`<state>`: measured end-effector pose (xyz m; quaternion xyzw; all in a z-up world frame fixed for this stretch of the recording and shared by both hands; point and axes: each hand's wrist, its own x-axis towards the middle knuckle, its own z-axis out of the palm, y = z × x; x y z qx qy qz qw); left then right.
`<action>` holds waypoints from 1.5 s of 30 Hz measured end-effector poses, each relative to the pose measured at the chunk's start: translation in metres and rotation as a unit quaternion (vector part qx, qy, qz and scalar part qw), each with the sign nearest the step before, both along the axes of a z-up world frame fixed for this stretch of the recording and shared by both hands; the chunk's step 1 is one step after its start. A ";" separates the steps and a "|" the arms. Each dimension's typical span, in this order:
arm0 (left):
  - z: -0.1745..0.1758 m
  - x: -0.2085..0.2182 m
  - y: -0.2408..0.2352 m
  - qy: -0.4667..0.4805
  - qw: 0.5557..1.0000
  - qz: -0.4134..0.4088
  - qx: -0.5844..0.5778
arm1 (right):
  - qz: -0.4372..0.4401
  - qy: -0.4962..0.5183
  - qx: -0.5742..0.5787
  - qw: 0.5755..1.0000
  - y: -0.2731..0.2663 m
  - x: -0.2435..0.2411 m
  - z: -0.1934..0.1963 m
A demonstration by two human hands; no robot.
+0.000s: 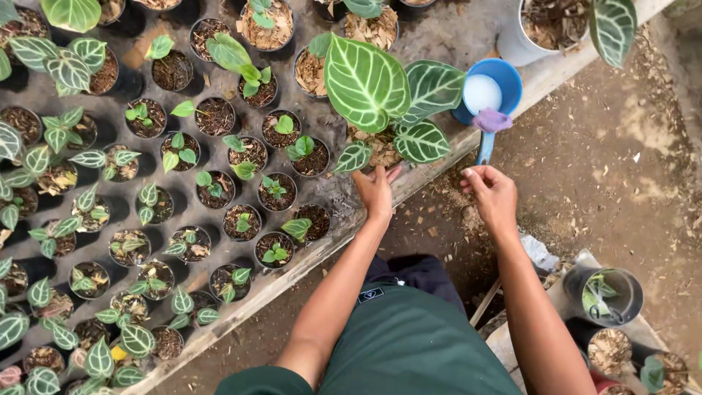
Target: The person wipes the leaves of potted plants with a purple cloth, dipping the cloth into a blue water container between leaves. The person moves among rows of potted plants, handling several leaves and pots while cleaning.
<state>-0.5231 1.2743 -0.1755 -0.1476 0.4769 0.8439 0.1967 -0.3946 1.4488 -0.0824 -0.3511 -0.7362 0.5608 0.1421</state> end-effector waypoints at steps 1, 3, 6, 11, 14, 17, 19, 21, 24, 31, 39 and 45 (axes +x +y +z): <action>-0.007 -0.004 0.006 0.005 1.000 0.012 0.012 | -0.003 -0.003 0.026 1.000 0.008 -0.003 0.003; -0.021 -0.006 0.017 0.010 0.999 0.033 0.036 | -0.017 -0.009 0.072 0.997 0.022 -0.003 0.010; -0.037 -0.008 0.029 -0.037 0.997 0.064 0.024 | -0.032 -0.016 0.181 0.983 0.052 -0.011 0.027; -0.049 -0.015 0.049 -0.003 0.989 0.143 0.039 | 0.138 -0.056 0.350 0.925 0.102 -0.047 0.062; -0.052 -0.018 0.066 0.009 0.981 0.183 0.069 | 0.343 0.003 0.491 0.801 0.123 -0.071 0.068; -0.057 -0.018 0.077 0.000 0.976 0.209 0.058 | 0.409 -0.040 0.449 0.793 0.140 -0.091 0.059; -0.059 -0.020 0.082 -0.011 0.975 0.216 0.047 | 0.420 -0.056 0.426 0.799 0.157 -0.100 0.050; -0.058 -0.001 0.077 -0.039 0.975 0.215 0.047 | 0.437 -0.061 0.385 0.810 0.164 -0.086 0.035; -0.026 0.032 0.083 -0.065 0.972 0.203 -0.102 | 0.449 0.003 0.352 0.821 0.186 -0.092 0.019; 0.076 0.017 0.176 0.400 0.825 -0.028 -0.398 | 0.345 -0.030 -0.036 0.938 0.217 -0.106 -0.017; 0.045 -0.049 0.245 0.211 0.917 -0.221 -0.255 | 0.222 0.017 -0.374 0.900 0.241 -0.108 -0.027; 0.015 -0.040 0.251 0.129 0.977 -0.152 -0.075 | 0.116 0.141 -0.328 0.927 0.226 -0.098 -0.030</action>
